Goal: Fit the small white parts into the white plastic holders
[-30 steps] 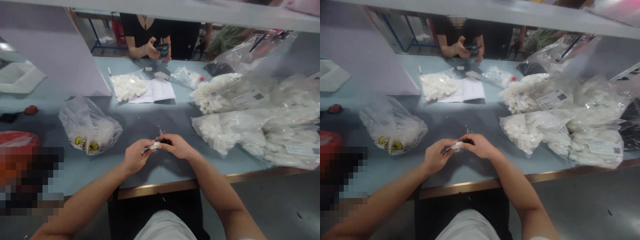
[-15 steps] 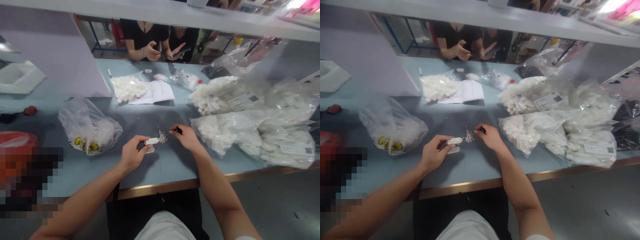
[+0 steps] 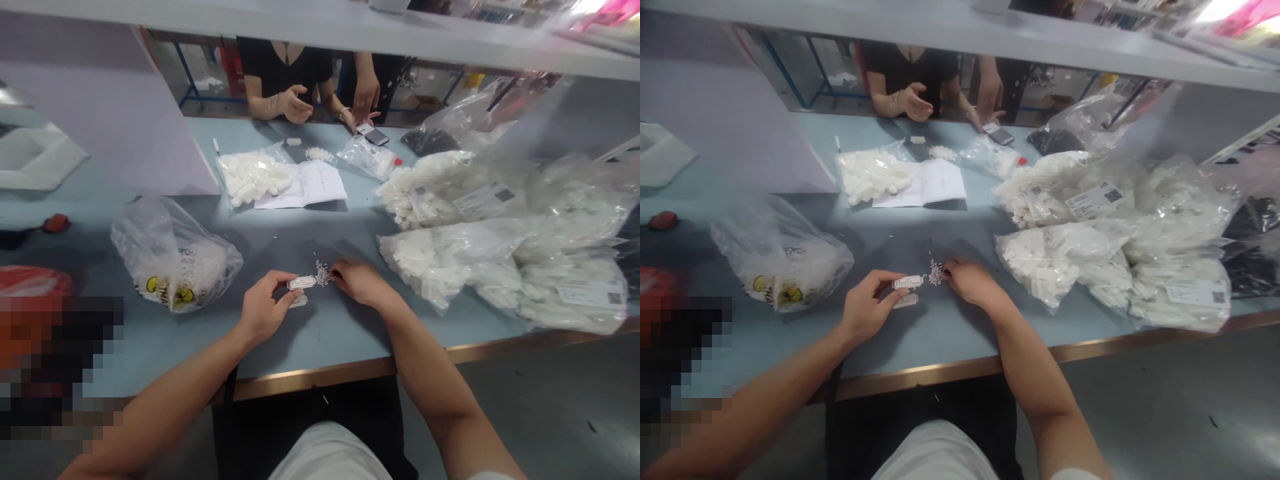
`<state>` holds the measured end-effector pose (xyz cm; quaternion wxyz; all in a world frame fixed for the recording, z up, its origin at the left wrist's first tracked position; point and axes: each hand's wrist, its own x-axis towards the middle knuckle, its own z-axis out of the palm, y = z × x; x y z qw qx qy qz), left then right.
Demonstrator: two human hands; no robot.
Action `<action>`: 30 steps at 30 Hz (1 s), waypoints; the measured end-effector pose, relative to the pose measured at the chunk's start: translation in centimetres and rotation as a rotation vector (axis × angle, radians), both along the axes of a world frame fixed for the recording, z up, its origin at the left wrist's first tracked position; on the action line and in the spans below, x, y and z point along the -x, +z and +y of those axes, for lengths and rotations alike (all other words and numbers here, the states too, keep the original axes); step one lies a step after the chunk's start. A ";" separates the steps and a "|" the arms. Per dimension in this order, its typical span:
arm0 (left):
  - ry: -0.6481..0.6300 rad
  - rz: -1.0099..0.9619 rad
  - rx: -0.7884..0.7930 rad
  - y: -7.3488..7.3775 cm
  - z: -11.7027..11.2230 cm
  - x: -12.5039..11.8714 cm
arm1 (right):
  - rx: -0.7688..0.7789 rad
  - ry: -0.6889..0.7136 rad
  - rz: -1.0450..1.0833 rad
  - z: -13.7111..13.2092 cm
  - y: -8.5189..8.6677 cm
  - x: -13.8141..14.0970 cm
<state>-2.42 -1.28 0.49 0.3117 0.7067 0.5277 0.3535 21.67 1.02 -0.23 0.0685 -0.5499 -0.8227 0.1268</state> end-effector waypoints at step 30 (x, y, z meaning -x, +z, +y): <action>-0.062 0.109 -0.112 0.3 -0.4 -0.1 | -0.198 0.053 0.767 -2.5 2.1 4.0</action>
